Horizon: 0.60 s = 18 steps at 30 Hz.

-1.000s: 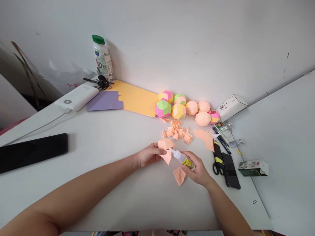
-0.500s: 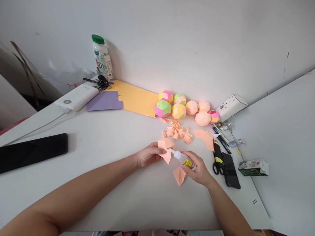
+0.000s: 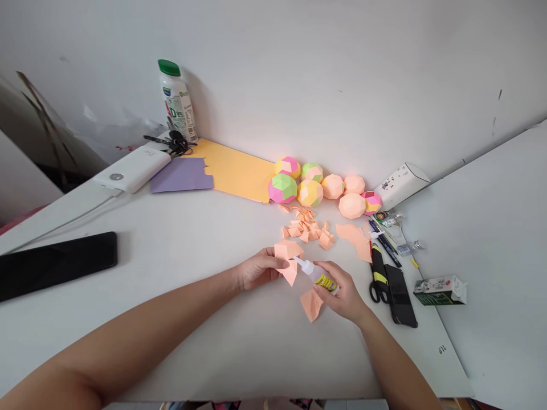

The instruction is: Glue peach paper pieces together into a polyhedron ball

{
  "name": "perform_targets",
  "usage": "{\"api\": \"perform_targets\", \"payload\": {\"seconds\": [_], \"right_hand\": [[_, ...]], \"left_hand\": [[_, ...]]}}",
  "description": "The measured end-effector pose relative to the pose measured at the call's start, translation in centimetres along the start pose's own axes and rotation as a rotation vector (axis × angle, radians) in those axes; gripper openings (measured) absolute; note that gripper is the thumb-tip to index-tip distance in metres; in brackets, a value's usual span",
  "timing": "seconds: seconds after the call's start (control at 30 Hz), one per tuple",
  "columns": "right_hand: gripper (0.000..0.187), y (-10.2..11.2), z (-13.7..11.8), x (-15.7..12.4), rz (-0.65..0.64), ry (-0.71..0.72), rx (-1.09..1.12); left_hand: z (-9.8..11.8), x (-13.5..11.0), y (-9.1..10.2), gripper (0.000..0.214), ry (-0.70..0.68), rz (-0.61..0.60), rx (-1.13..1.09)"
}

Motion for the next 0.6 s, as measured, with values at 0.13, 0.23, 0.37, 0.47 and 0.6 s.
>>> {"api": "perform_targets", "payload": {"seconds": [0.13, 0.23, 0.37, 0.47, 0.6], "right_hand": [[0.038, 0.1, -0.01, -0.02, 0.033, 0.026, -0.027], [0.038, 0.1, 0.03, 0.01, 0.061, 0.064, -0.068], [0.039, -0.01, 0.19, 0.08, 0.091, 0.101, -0.107], [0.039, -0.13, 0.29, 0.09, 0.106, 0.112, -0.125], [0.041, -0.32, 0.52, 0.01, 0.131, 0.14, -0.153]], "left_hand": [[-0.11, 0.03, 0.14, 0.021, 0.002, 0.005, -0.003], [-0.07, 0.02, 0.08, 0.022, 0.003, 0.01, -0.002], [0.08, -0.02, -0.07, 0.024, 0.003, -0.007, 0.008], [0.13, -0.03, -0.07, 0.026, -0.006, -0.015, 0.008], [0.11, 0.01, 0.0, 0.027, -0.003, -0.02, -0.01]]}}
Point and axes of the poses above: each hand's wrist, its own x-axis towards the middle knuckle, its own y-axis out of the back of the hand, z = x × y, the point moved 1 cm from there along x, towards the middle knuckle, and after that the axes turned 2 degrees about -y, right-handed, at the moved point
